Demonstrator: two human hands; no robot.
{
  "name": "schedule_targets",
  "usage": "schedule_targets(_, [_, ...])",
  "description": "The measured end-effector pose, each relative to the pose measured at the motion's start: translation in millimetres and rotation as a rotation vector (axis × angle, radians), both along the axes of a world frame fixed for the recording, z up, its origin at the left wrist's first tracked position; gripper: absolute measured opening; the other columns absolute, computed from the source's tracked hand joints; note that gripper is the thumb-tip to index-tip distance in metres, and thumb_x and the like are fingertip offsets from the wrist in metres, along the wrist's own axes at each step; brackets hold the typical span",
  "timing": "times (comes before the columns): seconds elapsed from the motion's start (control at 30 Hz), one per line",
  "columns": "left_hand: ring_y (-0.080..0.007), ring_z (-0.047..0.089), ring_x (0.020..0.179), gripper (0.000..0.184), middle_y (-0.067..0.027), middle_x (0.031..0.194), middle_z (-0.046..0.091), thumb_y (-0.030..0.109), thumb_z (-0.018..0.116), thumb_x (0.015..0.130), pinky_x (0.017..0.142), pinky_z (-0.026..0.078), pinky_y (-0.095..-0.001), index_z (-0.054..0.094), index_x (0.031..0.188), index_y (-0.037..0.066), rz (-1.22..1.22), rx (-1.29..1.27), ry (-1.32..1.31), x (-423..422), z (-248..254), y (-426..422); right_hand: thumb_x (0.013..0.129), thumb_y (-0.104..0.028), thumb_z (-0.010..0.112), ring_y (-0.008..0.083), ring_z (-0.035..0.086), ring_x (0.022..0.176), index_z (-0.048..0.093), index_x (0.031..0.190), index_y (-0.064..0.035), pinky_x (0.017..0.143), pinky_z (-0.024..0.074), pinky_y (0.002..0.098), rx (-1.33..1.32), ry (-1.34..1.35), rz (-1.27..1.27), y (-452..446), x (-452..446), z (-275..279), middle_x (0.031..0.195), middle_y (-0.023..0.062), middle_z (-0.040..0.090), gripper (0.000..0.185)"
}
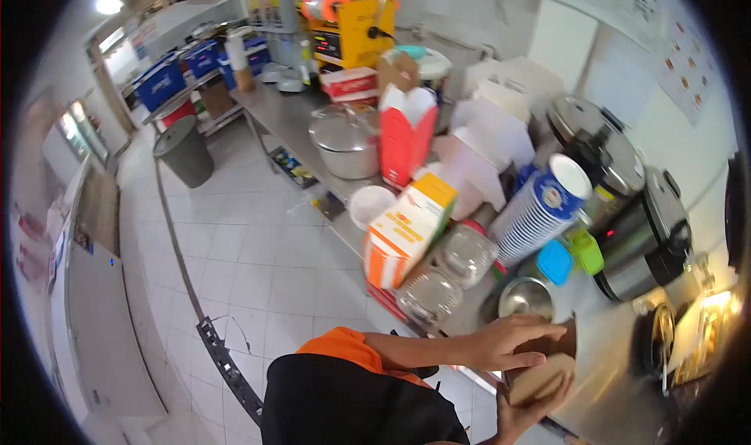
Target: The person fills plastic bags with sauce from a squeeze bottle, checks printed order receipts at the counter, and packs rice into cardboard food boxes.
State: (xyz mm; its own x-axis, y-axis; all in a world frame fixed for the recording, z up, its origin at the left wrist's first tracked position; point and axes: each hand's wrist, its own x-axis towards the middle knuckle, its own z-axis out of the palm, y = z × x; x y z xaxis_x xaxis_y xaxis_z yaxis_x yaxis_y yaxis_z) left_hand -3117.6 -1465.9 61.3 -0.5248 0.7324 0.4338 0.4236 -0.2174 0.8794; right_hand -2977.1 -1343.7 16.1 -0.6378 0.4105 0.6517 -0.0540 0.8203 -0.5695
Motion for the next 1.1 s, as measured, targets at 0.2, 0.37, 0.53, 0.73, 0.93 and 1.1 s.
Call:
schedule_targets(0.2, [-0.0061,0.049,0.067,0.023,-0.0021,0.072,0.057,0.017,0.056,0.081,0.057,0.043,-0.0240,0.056,0.093,-0.003,-0.176,-0.168,-0.447,6.2,-21.5,101.0,0.047,-0.022,0.078,0.0377,0.033,0.111,0.040,0.121,-0.0124,0.091,0.0285,0.0443,0.137,-0.180,-0.079,85.4,-10.0,24.7,0.124,0.0210,0.031,0.084])
schedule_targets(0.37, [-0.0029,0.050,0.063,0.022,0.0004,0.072,0.058,0.015,0.058,0.081,0.053,0.041,-0.0170,0.060,0.090,-0.005,-0.196,-0.056,-0.563,12.6,-30.2,192.7,0.044,-0.019,0.076,0.0340,0.036,0.108,0.046,0.116,-0.0141,0.088,0.0281,0.0448,0.269,-0.205,-0.177,172.0,4.2,34.5,0.122,0.0155,0.038,0.079])
schedule_targets(0.53, [-0.0038,0.051,0.065,0.026,0.0000,0.073,0.058,0.019,0.055,0.083,0.057,0.041,-0.0174,0.060,0.088,-0.006,-0.252,-0.032,-0.655,16.9,-24.5,262.0,0.046,-0.023,0.076,0.0339,0.038,0.108,0.044,0.117,-0.0127,0.087,0.0284,0.0468,0.284,-0.143,-0.196,251.0,23.2,13.1,0.123,0.0145,0.039,0.079])
schedule_targets(0.73, [-0.0050,0.050,0.065,0.026,-0.0004,0.072,0.058,0.019,0.053,0.085,0.057,0.041,-0.0189,0.060,0.092,-0.005,0.131,-0.070,-0.439,19.6,-22.3,332.3,0.046,-0.026,0.079,0.0373,0.035,0.111,0.020,0.128,-0.0085,0.090,0.0311,0.0467,0.088,-0.037,-0.148,357.9,42.5,-56.6,0.125,0.0208,0.031,0.102])
schedule_targets(0.93, [-0.0169,0.058,0.058,0.027,-0.0123,0.068,0.060,0.023,0.055,0.081,0.055,0.046,-0.0296,0.060,0.097,0.002,0.385,-0.602,0.075,35.0,-27.7,409.5,0.055,-0.027,0.078,0.0346,0.028,0.117,-0.003,0.130,-0.0101,0.094,0.0295,0.0437,-0.409,-0.068,-0.038,481.4,76.2,-178.3,0.124,0.0207,0.022,0.112])
schedule_targets(1.1, [-0.0350,0.058,0.070,0.032,-0.0181,0.070,0.059,0.034,0.049,0.082,0.064,0.047,-0.0399,0.060,0.100,0.010,0.468,-1.007,0.317,56.8,-114.8,484.1,0.052,-0.026,0.080,0.0294,0.032,0.117,-0.015,0.127,-0.0030,0.096,0.0285,0.0398,-0.427,-0.246,0.205,533.3,60.1,-192.1,0.126,0.0195,0.027,0.123])
